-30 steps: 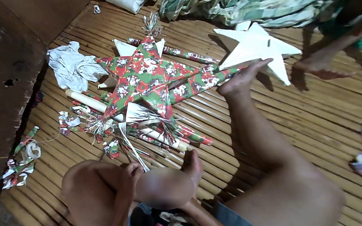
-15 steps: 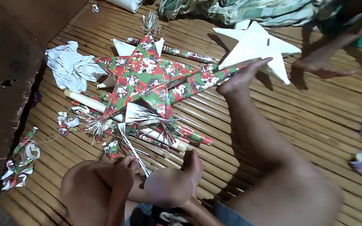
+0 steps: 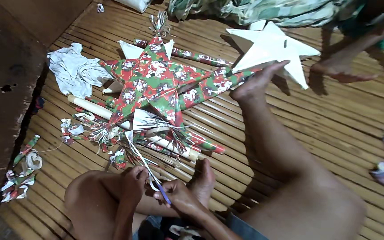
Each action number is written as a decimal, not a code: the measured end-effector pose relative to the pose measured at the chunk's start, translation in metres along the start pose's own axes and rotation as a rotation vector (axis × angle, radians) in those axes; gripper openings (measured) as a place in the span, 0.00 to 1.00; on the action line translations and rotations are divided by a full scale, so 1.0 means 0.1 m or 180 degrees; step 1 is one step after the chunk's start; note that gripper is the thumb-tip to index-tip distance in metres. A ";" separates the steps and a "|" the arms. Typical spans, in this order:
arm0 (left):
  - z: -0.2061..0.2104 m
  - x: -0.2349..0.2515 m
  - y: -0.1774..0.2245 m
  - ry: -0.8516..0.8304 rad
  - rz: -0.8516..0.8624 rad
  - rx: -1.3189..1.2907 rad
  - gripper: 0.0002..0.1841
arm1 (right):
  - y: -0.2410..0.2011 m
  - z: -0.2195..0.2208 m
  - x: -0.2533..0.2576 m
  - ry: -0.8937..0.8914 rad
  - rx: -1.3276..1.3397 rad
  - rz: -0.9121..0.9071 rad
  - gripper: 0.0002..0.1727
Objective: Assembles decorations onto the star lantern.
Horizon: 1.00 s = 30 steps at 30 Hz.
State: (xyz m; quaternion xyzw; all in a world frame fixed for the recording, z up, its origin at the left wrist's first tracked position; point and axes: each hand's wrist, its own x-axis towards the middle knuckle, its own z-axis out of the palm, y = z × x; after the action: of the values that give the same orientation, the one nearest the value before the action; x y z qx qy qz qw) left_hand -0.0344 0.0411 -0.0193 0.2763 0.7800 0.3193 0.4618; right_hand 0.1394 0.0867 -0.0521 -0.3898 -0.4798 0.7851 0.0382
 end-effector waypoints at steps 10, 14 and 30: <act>0.00 -0.01 0.04 0.0059 -0.0107 -0.0090 0.07 | -0.01 0.02 0.01 0.0040 -0.0004 0.0007 0.15; 0.01 -0.03 0.02 0.0013 -0.0046 -0.0063 0.07 | -0.03 0.02 0.06 0.0071 -0.0048 -0.0058 0.18; 0.02 -0.01 0.00 0.0146 -0.0012 -0.0254 0.07 | -0.02 0.02 0.13 0.0066 0.0035 -0.0091 0.16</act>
State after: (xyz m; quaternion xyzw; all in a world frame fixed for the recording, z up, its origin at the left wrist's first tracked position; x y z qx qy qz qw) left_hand -0.0326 0.0410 -0.0192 0.2488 0.7775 0.3555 0.4551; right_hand 0.1284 0.0913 -0.0578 -0.3908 -0.4806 0.7830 0.0565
